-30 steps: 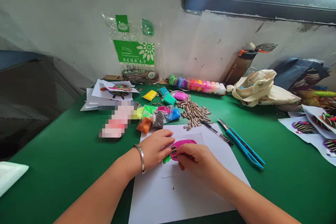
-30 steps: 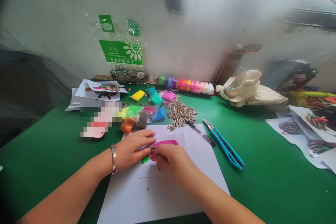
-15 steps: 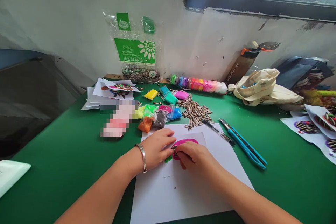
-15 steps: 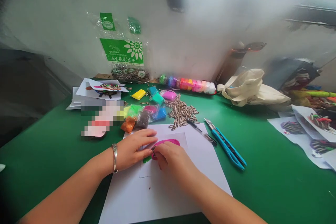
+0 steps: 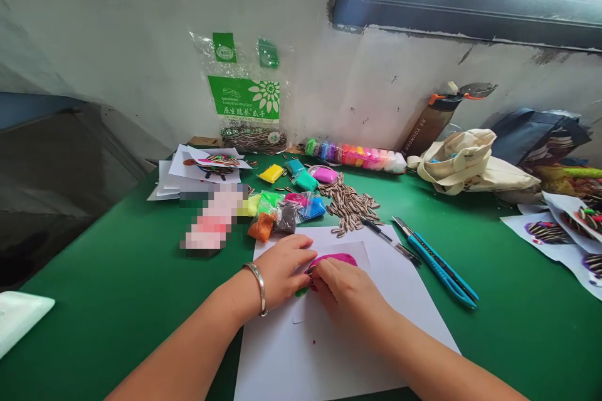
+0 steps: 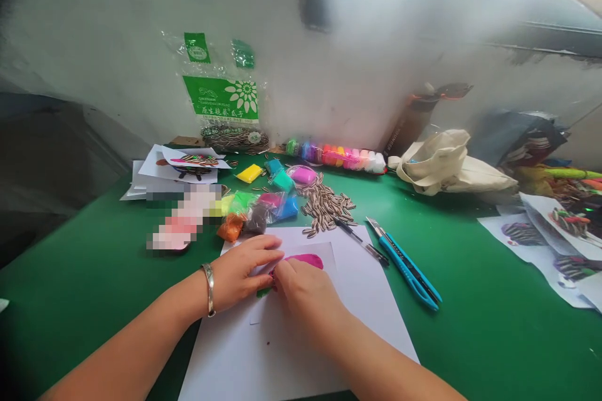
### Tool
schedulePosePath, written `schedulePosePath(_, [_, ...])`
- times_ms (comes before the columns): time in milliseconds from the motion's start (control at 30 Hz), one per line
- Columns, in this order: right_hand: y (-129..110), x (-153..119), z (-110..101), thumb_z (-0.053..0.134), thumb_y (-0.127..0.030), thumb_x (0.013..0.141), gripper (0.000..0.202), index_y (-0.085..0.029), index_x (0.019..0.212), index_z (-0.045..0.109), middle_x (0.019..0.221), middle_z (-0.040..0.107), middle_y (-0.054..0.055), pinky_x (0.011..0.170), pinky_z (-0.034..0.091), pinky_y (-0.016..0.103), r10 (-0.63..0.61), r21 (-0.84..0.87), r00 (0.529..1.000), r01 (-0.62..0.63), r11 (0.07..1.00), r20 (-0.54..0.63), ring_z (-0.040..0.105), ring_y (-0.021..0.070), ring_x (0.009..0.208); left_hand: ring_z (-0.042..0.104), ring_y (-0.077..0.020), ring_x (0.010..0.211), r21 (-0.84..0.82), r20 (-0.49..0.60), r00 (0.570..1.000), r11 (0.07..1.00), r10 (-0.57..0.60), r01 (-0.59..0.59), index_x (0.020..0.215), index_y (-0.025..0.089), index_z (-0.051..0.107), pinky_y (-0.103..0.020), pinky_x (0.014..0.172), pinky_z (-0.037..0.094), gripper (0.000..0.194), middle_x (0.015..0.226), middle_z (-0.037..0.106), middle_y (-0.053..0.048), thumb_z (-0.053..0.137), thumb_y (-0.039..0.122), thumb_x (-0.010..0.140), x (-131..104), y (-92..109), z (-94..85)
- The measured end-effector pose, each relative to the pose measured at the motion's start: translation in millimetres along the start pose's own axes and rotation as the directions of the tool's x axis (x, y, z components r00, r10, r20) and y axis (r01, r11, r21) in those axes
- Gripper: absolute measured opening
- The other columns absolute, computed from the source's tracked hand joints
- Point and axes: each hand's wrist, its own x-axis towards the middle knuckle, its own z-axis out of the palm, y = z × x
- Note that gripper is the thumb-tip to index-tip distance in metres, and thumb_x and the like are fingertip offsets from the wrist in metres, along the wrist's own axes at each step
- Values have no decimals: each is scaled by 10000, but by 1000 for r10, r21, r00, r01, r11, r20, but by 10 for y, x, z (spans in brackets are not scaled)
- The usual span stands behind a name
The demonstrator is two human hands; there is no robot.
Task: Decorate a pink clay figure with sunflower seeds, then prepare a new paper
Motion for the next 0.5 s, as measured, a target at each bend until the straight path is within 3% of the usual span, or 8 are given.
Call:
schedulePosePath(200, [3, -6, -130, 468, -161, 898, 153, -182, 799, 584, 776, 611, 29, 599, 342, 235, 20, 28, 1000, -20, 999, 1, 534, 142, 684, 477, -247, 1210, -8, 13, 1000, 1000, -11, 11, 1008, 191, 660, -352, 1029, 392, 221, 1270, 540, -94, 640, 147, 793, -5, 24, -16])
schedulePosePath(333, [15, -50, -243, 421, -155, 915, 308, -188, 663, 595, 757, 596, 27, 611, 355, 232, 57, 34, 998, -57, 998, 22, 532, 128, 669, 473, -246, 1214, -33, 12, 1000, 999, 2, -2, 1059, 193, 651, -349, 1026, 393, 245, 1277, 532, -90, 644, 204, 815, -11, -23, 4])
schedulePosePath(500, [49, -73, -189, 434, -142, 887, 272, -186, 680, 604, 729, 598, 29, 578, 339, 237, 30, -21, 1000, -30, 999, 3, 533, 133, 643, 471, -239, 1215, -38, -31, 999, 999, 21, -23, 1106, 226, 636, -352, 1024, 399, 271, 1272, 542, -69, 628, 243, 835, -21, -78, 53])
